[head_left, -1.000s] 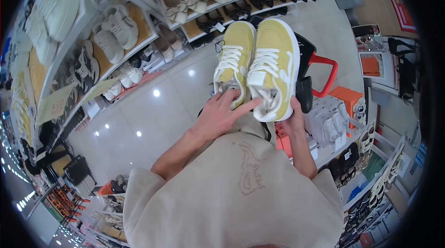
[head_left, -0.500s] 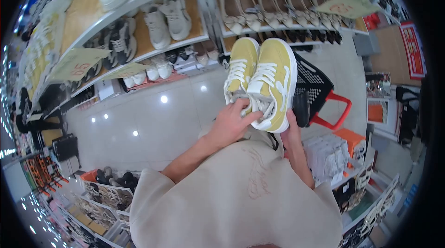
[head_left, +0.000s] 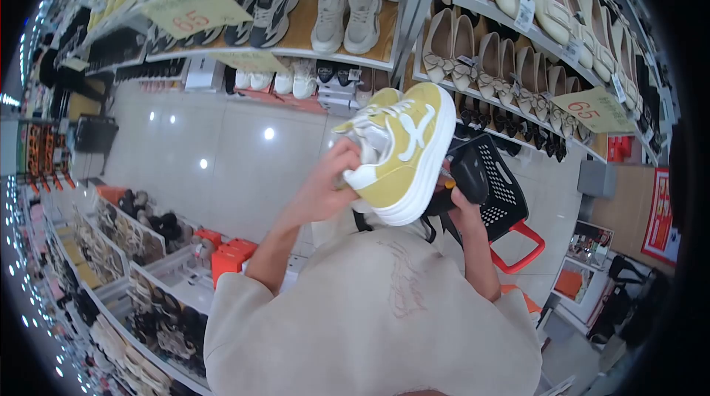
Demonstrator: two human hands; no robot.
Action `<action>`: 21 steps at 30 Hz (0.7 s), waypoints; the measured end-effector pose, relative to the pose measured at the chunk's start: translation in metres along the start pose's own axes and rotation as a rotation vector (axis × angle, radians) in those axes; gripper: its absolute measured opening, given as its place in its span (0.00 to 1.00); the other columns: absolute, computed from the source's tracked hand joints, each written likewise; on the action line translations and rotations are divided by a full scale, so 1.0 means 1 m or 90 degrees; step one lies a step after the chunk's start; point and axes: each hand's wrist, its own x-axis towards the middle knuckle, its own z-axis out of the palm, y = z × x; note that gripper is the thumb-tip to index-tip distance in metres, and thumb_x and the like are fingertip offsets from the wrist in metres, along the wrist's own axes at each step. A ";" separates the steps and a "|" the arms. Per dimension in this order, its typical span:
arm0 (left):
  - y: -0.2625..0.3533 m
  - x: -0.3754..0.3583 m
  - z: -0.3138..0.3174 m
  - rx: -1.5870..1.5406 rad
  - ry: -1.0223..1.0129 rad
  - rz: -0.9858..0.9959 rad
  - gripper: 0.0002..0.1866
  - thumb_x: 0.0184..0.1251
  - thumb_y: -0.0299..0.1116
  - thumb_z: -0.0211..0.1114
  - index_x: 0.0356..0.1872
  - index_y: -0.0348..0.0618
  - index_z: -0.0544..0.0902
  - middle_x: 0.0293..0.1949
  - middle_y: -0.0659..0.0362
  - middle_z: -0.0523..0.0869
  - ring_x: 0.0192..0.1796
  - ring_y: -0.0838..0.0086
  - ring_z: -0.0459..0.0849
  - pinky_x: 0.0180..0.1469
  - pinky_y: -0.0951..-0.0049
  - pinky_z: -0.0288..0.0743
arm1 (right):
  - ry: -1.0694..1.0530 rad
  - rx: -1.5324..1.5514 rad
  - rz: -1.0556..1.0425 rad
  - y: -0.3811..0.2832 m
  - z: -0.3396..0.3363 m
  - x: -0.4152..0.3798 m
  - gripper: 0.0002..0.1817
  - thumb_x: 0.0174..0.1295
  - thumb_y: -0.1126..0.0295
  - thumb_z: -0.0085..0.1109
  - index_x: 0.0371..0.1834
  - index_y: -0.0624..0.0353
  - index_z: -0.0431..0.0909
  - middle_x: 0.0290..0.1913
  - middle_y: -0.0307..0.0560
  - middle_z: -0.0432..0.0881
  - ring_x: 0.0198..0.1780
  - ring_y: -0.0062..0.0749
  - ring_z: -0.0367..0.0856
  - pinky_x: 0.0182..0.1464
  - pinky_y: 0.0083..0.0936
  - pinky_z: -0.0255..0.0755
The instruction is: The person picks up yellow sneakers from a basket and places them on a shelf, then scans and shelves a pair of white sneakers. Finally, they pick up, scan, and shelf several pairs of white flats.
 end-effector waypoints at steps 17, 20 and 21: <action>0.034 -0.068 -0.145 -0.090 -0.174 0.094 0.05 0.55 0.31 0.77 0.30 0.49 0.87 0.42 0.56 0.76 0.39 0.63 0.78 0.39 0.70 0.70 | -0.078 0.468 0.246 0.049 0.103 0.162 0.25 0.80 0.54 0.46 0.73 0.54 0.70 0.69 0.59 0.76 0.63 0.44 0.82 0.66 0.42 0.77; 0.021 -0.068 -0.188 -0.120 -0.223 0.098 0.06 0.56 0.32 0.76 0.31 0.49 0.86 0.44 0.57 0.77 0.40 0.61 0.79 0.41 0.67 0.72 | -0.188 0.459 0.202 0.055 0.142 0.161 0.28 0.80 0.50 0.43 0.75 0.53 0.64 0.70 0.67 0.73 0.72 0.57 0.72 0.71 0.56 0.69; 0.022 -0.065 -0.208 -0.111 -0.230 0.103 0.06 0.56 0.32 0.76 0.31 0.49 0.86 0.44 0.57 0.77 0.40 0.61 0.79 0.41 0.67 0.72 | -0.195 0.462 0.191 0.059 0.154 0.163 0.28 0.80 0.50 0.43 0.75 0.53 0.64 0.70 0.67 0.73 0.72 0.57 0.72 0.71 0.56 0.69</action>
